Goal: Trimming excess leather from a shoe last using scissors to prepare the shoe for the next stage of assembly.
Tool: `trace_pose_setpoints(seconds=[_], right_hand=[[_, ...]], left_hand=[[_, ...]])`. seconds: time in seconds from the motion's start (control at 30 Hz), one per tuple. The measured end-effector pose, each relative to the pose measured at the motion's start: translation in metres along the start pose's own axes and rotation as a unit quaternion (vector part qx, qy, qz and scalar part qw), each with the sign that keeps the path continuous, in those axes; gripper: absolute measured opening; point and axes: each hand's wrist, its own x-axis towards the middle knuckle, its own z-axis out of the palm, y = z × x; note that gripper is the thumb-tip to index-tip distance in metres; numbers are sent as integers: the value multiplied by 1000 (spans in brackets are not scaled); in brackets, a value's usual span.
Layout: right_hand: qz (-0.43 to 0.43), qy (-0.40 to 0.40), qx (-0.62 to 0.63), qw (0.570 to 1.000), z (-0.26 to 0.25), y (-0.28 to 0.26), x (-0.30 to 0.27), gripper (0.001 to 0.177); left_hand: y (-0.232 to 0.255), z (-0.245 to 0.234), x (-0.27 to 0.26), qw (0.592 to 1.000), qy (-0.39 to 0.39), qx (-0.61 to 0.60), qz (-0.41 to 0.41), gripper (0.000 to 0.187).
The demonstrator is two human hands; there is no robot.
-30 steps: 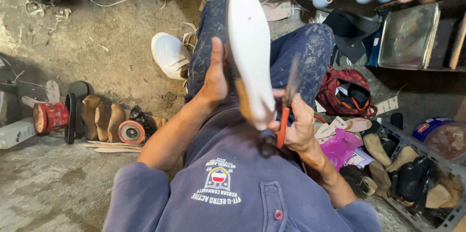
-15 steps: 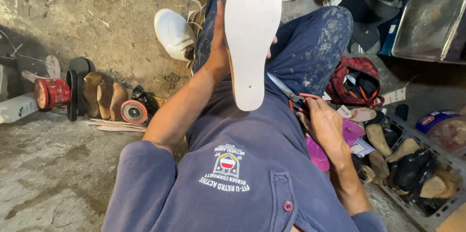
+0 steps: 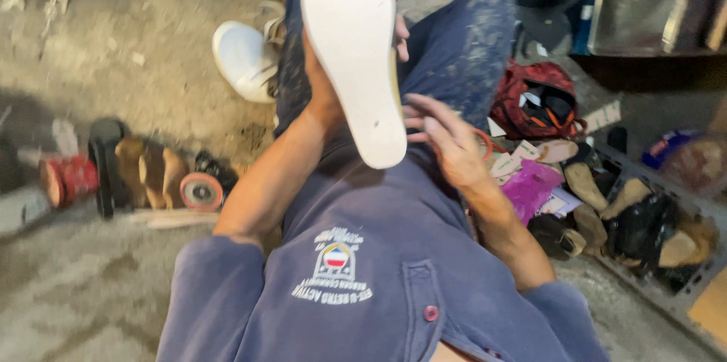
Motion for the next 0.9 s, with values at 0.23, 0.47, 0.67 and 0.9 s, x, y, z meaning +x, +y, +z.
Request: trace_pose_setpoints(seconds=[0.23,0.47,0.67,0.9], right_hand=[[121,-66,442,886,6,49,13,55],[97,-42,459,882,-7,47,10,59],[63,105,394,911,-49,26,-2,46],[-49,334,173,925,-134,-26,-12,35]], left_hand=[[5,28,-7,992,-110,-30,-59,85],[7,45,-4,996,-78,-21,-43,76],[33,-2,14,951,-67,282,112,64],[34,-98,23,553,8,799,238,71]])
